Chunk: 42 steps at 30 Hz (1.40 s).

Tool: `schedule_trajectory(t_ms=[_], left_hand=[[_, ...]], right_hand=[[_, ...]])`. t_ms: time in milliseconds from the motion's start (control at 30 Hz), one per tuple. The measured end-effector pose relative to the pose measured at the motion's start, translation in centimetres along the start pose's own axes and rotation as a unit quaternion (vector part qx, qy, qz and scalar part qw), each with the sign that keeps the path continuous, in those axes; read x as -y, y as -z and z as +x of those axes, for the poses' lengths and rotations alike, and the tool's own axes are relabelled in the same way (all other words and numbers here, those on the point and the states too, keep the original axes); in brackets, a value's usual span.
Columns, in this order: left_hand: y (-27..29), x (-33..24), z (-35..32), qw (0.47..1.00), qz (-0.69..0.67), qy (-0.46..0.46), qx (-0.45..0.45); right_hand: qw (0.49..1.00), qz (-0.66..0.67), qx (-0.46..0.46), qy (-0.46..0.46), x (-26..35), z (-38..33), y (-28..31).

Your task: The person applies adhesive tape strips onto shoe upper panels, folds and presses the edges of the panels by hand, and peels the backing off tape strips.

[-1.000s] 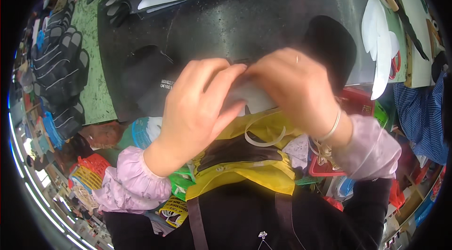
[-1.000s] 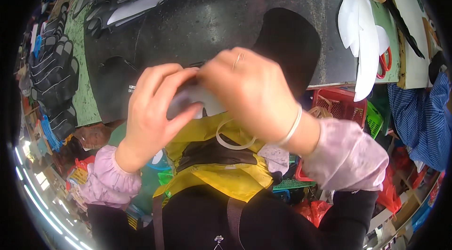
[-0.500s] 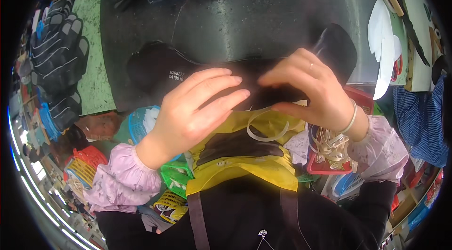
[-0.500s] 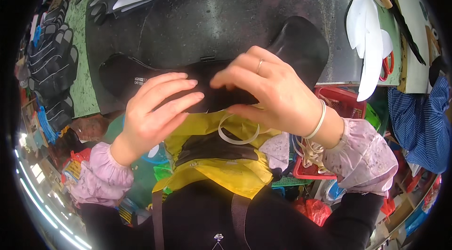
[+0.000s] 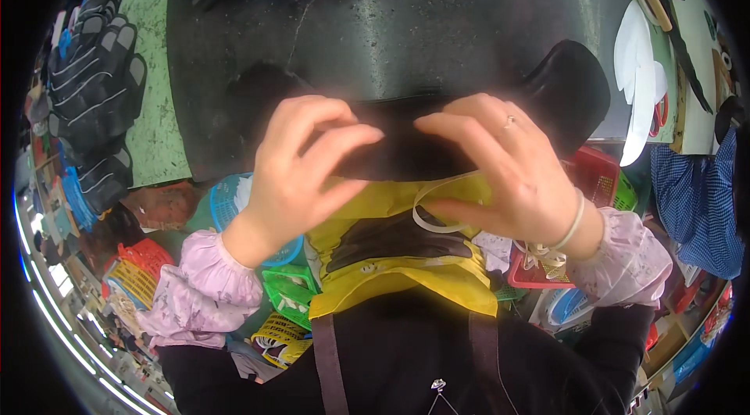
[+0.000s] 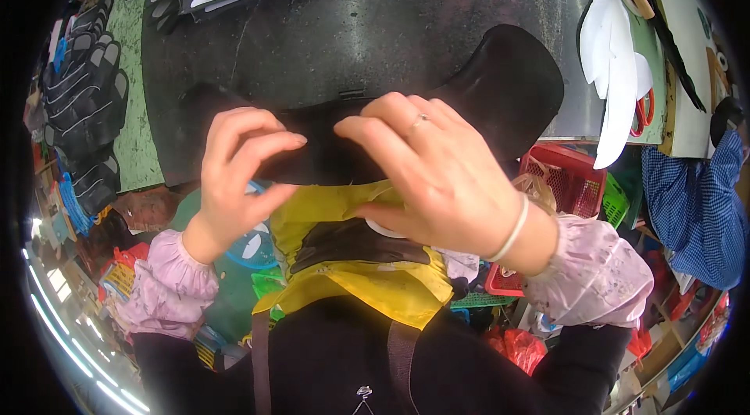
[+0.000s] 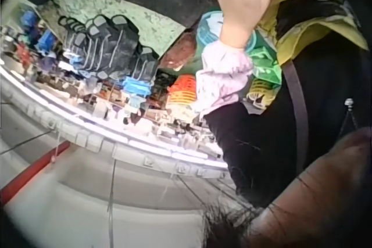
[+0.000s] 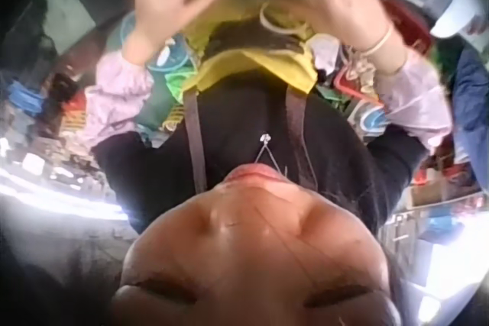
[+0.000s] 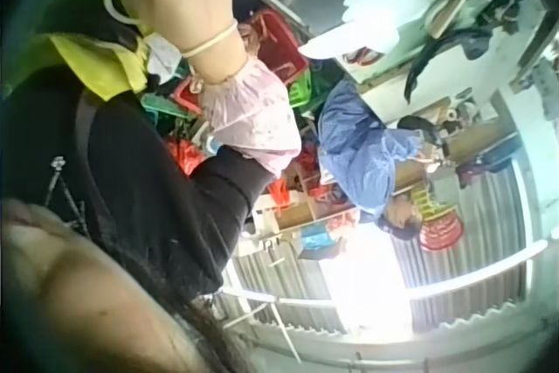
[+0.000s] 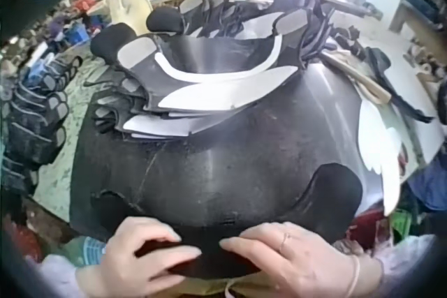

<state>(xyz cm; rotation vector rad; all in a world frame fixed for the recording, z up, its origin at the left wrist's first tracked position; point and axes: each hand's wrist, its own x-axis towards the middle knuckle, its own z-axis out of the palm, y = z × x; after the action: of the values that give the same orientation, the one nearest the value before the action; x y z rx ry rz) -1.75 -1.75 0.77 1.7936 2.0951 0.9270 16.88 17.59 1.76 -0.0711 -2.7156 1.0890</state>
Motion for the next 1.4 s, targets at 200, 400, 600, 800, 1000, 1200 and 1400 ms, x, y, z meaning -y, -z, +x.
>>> schedule_trajectory(t_ms=[200, 400, 600, 800, 1000, 1200, 1400], left_hand=[[0.3, 1.2, 0.0, 0.999, -0.049, -0.019, 0.014], [0.0, 0.9, 0.2, 0.995, 0.002, -0.059, 0.078], [-2.3, -1.1, 2.6, 0.975, 0.134, -0.165, 0.069], [-3.8, -1.5, 4.1, 0.977, 0.084, -0.171, 0.096], [-3.3, -1.5, 4.2, 0.969, 0.126, -0.197, 0.085], [-4.8, -2.7, 4.1, 0.965, 0.151, -0.198, 0.084], [-6.7, -4.3, 5.9, 0.958, 0.143, -0.214, 0.125]], right_hand=[[0.997, -0.037, -0.058, 0.021, 0.1, 1.2, -3.3], [0.990, 0.055, 0.068, 0.107, -0.9, -0.3, -1.5], [0.847, 0.456, 0.031, -0.273, -2.4, -0.7, 4.6], [0.836, 0.456, -0.001, -0.306, -3.9, -0.4, 5.2], [0.895, 0.271, 0.107, -0.337, -3.5, -3.6, 7.6], [0.996, -0.029, -0.027, -0.083, -3.6, -6.3, 5.2], [0.990, -0.109, -0.086, -0.029, -4.4, -9.1, 3.7]])
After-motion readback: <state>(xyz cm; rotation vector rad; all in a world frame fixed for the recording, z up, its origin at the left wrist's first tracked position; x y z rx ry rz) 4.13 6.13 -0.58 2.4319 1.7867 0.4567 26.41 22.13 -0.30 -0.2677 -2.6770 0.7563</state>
